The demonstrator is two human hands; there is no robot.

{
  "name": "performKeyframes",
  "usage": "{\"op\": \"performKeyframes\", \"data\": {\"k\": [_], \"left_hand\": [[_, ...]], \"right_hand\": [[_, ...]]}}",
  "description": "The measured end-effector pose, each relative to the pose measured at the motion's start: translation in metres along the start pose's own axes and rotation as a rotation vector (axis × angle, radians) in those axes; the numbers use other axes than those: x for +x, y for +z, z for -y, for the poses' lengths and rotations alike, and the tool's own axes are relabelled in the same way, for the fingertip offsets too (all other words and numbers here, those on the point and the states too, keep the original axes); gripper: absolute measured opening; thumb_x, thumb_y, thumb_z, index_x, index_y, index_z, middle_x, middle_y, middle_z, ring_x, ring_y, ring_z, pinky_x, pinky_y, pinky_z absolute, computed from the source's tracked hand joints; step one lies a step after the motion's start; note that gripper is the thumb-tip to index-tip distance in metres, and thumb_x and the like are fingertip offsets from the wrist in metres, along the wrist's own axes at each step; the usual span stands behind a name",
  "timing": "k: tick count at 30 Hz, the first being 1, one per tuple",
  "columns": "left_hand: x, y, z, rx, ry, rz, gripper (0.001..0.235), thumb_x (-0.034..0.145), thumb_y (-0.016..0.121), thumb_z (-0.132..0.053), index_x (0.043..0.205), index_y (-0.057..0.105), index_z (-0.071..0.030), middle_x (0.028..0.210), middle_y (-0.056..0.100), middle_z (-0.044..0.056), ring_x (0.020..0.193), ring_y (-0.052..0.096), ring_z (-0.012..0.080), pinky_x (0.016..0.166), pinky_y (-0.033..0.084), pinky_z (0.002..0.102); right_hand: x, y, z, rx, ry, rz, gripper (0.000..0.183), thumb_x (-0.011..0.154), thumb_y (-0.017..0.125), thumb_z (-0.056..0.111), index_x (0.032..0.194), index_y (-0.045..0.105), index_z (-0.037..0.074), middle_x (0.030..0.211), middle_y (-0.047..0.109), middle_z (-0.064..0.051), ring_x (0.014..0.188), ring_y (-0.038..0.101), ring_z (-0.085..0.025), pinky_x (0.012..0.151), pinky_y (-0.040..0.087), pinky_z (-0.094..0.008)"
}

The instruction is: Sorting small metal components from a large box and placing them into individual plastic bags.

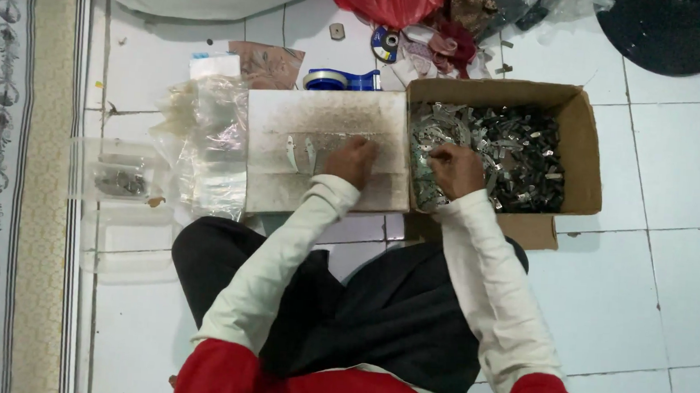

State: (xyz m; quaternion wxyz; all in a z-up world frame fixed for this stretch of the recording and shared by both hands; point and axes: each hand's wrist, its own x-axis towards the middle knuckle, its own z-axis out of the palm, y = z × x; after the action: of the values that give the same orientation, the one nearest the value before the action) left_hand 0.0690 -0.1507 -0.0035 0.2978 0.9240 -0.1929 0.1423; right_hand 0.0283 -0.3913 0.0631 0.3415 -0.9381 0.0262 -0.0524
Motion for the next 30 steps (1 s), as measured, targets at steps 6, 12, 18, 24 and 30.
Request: {"op": "performKeyframes", "data": {"k": [6, 12, 18, 24, 30], "left_hand": [[0.02, 0.127, -0.077, 0.169, 0.274, 0.365, 0.009, 0.089, 0.068, -0.021, 0.082, 0.074, -0.02, 0.091, 0.073, 0.002, 0.095, 0.072, 0.0268, 0.077, 0.058, 0.043], [0.029, 0.174, -0.104, 0.435, 0.307, 0.733, 0.024, 0.097, 0.051, -0.023, 0.109, 0.072, -0.025, 0.108, 0.076, 0.004, 0.11, 0.067, 0.0311, 0.094, 0.044, 0.056], [0.038, 0.125, -0.123, 0.393, 0.267, 0.741, 0.019, 0.092, 0.056, -0.012, 0.091, 0.072, -0.022, 0.092, 0.077, 0.001, 0.09, 0.075, 0.0273, 0.09, 0.048, 0.056], [0.043, 0.15, -0.102, 0.116, 0.048, 0.74, 0.019, 0.088, 0.06, -0.009, 0.079, 0.075, -0.016, 0.079, 0.078, 0.01, 0.079, 0.079, 0.0314, 0.071, 0.059, 0.047], [0.054, 0.106, -0.097, -0.528, -0.412, 0.364, 0.009, 0.087, 0.075, -0.022, 0.093, 0.081, -0.025, 0.086, 0.08, 0.005, 0.09, 0.079, 0.0309, 0.079, 0.062, 0.042]], "right_hand": [[-0.016, -0.018, -0.055, -0.432, 0.2, 0.33, 0.019, 0.082, 0.078, 0.01, 0.1, 0.082, 0.013, 0.097, 0.08, -0.018, 0.096, 0.075, -0.041, 0.081, 0.063, -0.056], [-0.013, 0.0, -0.077, -0.621, 0.152, 0.372, 0.006, 0.087, 0.071, 0.003, 0.089, 0.076, 0.004, 0.087, 0.076, -0.023, 0.076, 0.076, -0.041, 0.063, 0.062, -0.053], [-0.015, 0.001, -0.07, -0.707, 0.106, 0.432, 0.007, 0.087, 0.069, 0.006, 0.09, 0.075, 0.005, 0.092, 0.075, -0.023, 0.086, 0.076, -0.042, 0.067, 0.062, -0.056], [-0.015, -0.021, -0.054, -0.414, 0.255, 0.413, 0.016, 0.086, 0.069, 0.006, 0.098, 0.079, 0.009, 0.095, 0.077, -0.023, 0.089, 0.075, -0.043, 0.071, 0.061, -0.059], [-0.015, -0.027, -0.07, 0.168, 0.356, 0.03, 0.019, 0.088, 0.077, 0.001, 0.106, 0.077, 0.002, 0.09, 0.075, -0.024, 0.078, 0.073, -0.035, 0.062, 0.062, -0.044]]}}
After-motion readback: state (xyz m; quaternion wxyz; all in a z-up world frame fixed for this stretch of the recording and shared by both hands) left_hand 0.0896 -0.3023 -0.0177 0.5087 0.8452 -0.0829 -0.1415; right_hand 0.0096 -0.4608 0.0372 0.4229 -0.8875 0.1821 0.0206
